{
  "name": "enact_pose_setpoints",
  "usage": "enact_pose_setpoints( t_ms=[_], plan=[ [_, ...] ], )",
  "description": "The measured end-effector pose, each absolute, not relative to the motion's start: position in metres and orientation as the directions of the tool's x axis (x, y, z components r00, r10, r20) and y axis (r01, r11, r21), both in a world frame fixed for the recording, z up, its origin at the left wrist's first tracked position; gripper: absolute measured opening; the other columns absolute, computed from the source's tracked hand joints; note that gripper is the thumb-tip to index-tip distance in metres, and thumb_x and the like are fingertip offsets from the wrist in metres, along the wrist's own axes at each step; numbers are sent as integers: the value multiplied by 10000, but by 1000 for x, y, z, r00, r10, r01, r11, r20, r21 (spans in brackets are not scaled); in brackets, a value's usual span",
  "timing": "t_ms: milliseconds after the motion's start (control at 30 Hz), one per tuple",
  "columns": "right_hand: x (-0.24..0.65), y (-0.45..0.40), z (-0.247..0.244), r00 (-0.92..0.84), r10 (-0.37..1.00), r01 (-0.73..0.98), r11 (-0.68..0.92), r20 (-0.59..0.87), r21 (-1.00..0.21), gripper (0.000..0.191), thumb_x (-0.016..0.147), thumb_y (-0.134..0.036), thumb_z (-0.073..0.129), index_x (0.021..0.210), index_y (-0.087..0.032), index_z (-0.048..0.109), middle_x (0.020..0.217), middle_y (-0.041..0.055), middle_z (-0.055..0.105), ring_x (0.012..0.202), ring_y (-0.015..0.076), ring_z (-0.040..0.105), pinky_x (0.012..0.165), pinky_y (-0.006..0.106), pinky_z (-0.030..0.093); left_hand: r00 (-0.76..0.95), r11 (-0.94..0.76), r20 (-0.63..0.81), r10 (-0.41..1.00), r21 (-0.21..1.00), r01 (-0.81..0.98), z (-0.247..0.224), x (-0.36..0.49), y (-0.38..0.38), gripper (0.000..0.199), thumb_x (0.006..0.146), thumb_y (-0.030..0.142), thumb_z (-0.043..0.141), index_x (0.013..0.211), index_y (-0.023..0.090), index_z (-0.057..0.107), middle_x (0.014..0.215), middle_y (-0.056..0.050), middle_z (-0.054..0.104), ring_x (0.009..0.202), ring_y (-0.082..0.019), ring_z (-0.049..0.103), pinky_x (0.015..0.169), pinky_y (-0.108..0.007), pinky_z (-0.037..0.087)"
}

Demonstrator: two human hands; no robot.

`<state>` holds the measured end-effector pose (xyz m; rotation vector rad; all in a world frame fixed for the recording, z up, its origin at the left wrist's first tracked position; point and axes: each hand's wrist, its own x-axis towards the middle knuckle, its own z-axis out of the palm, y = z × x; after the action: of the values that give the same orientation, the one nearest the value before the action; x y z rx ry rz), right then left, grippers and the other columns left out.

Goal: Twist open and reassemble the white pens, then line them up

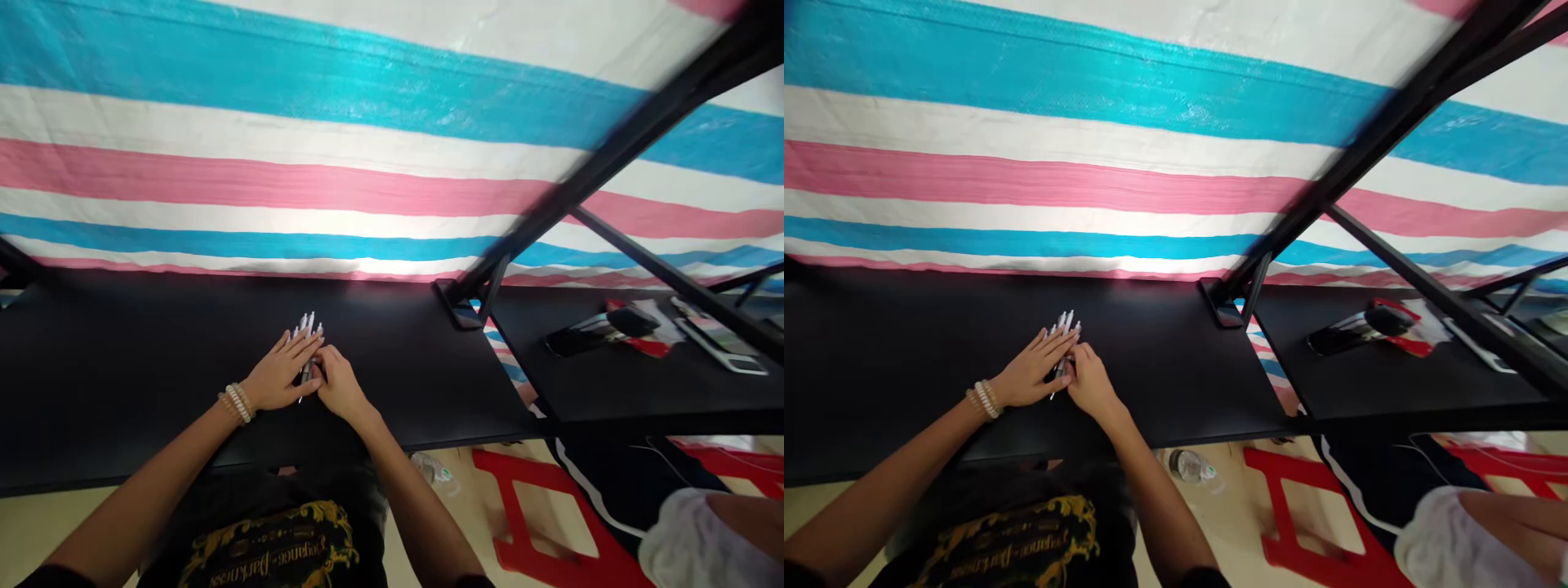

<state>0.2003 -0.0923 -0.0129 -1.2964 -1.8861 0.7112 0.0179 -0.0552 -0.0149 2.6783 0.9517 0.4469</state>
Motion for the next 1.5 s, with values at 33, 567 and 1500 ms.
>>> enact_pose_setpoints(
  t_ms=[33, 567, 1500],
  plan=[
    [206, -91, -12, -251, 934, 519, 352, 255, -779, 191, 865, -128, 526, 1000, -235, 609, 949, 16, 637, 833, 175, 613, 762, 304, 516, 752, -762, 189, 632, 328, 558, -14, 15, -57, 839, 901, 607, 452, 1566, 210, 128, 1604, -89, 236, 1488, -296, 171, 1203, -540, 102],
    [550, -20, -28, 796, 603, 185, -327, -54, -927, 353, 745, -358, 737, 1011, -127, 708, 853, 58, 721, 826, 203, 683, 748, 300, 572, 697, -738, 241, 675, 248, 628, -22, 18, -60, 765, 873, 613, 515, 1509, 230, 328, 1566, -85, 334, 1455, -297, 278, 1201, -548, 129],
    [559, 6, -39, 805, 558, -5, -335, -203, -942, 587, 615, -142, 842, 1185, -141, 702, 929, 63, 729, 763, 172, 677, 699, 275, 600, 744, -766, 200, 638, 260, 588, -12, 13, -57, 1018, 757, 739, 552, 1548, 185, 228, 1581, -138, 282, 1461, -364, 223, 1186, -580, 80]
  ],
)
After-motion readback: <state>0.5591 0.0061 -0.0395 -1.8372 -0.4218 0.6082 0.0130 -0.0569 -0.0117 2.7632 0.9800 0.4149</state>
